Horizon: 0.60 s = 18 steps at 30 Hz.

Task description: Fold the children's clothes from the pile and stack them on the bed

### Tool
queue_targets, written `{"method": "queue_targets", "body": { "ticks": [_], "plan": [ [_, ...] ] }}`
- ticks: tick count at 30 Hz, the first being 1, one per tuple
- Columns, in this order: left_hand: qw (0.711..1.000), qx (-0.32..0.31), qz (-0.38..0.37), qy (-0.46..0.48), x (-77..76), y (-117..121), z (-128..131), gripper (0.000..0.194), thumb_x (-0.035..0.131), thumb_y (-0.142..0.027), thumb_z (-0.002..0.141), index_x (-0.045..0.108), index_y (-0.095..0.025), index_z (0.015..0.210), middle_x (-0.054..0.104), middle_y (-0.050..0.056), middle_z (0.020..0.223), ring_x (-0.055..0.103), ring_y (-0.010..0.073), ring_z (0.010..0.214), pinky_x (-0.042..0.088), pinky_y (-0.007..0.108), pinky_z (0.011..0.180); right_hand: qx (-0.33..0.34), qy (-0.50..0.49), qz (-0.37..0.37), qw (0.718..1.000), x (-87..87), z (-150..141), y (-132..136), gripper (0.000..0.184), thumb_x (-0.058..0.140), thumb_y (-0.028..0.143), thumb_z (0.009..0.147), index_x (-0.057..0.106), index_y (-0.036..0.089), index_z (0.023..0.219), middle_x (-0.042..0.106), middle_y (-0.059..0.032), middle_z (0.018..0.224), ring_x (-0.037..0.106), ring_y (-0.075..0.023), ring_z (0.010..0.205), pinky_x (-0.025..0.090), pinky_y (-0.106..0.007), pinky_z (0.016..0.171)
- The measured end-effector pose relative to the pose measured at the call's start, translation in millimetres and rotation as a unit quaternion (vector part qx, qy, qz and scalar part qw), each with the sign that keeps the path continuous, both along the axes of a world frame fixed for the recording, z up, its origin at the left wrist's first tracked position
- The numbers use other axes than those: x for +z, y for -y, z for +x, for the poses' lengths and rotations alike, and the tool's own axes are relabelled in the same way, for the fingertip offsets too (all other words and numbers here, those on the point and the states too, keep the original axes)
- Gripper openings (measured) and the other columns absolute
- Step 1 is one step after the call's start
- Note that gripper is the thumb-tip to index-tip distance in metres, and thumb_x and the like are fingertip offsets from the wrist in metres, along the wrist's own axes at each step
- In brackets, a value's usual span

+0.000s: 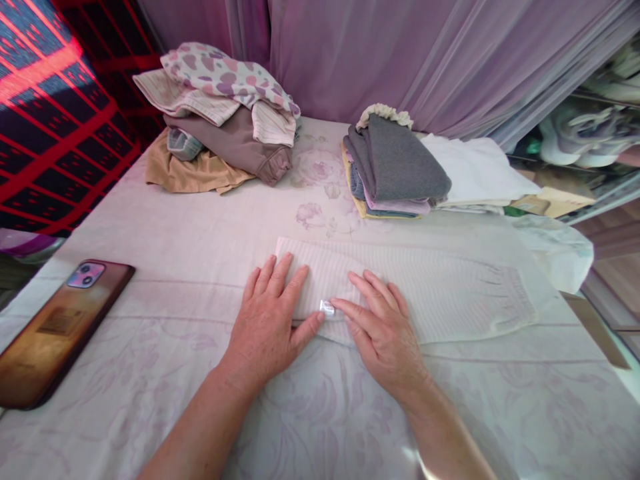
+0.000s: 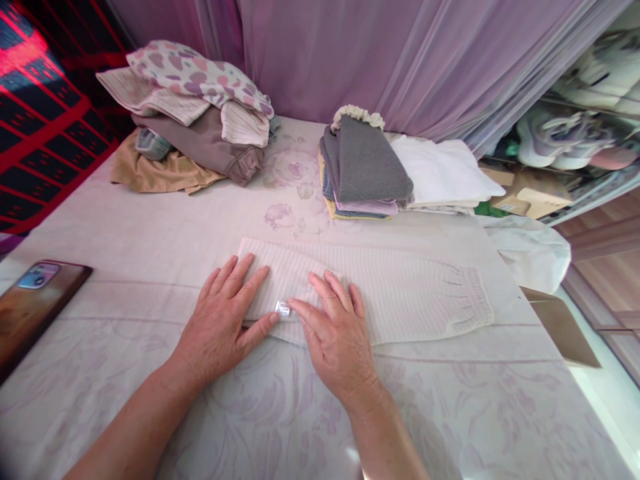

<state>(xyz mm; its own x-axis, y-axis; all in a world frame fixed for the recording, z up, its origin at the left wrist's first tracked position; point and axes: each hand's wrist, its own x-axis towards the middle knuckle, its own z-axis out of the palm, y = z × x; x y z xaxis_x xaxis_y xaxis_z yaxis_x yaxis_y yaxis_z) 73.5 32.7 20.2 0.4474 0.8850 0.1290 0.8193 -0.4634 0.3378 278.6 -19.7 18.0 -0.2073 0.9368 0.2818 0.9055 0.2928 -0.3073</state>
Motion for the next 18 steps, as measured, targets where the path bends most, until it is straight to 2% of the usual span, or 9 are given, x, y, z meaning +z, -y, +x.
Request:
{"method": "queue_targets", "body": {
  "ticks": [11,18],
  "plan": [
    [1.000,-0.002,-0.003,0.004,0.6,-0.6,-0.2,0.065,0.052,-0.055,0.087,0.044,-0.021,0.143,0.033,0.014,0.156,0.025,0.0370,0.145,0.027,0.059,0.114,-0.010,0.007,-0.002,1.000,0.9,-1.6,-0.6,0.036,0.043,0.022,0.096,0.063,0.030,0.125,0.051,-0.0057,0.143,0.037,-0.0258,0.138,0.026,-0.054,0.112],
    [1.000,-0.005,-0.006,0.001,0.7,-0.9,-0.5,0.067,0.051,-0.056,0.087,0.044,-0.019,0.143,0.032,0.016,0.156,0.024,0.0378,0.145,0.026,0.059,0.114,-0.005,0.015,-0.007,1.000,2.5,-1.7,0.0,0.038,0.044,0.018,0.095,0.064,0.033,0.123,0.049,-0.0043,0.145,0.036,-0.0257,0.138,0.028,-0.054,0.111]
  ]
}}
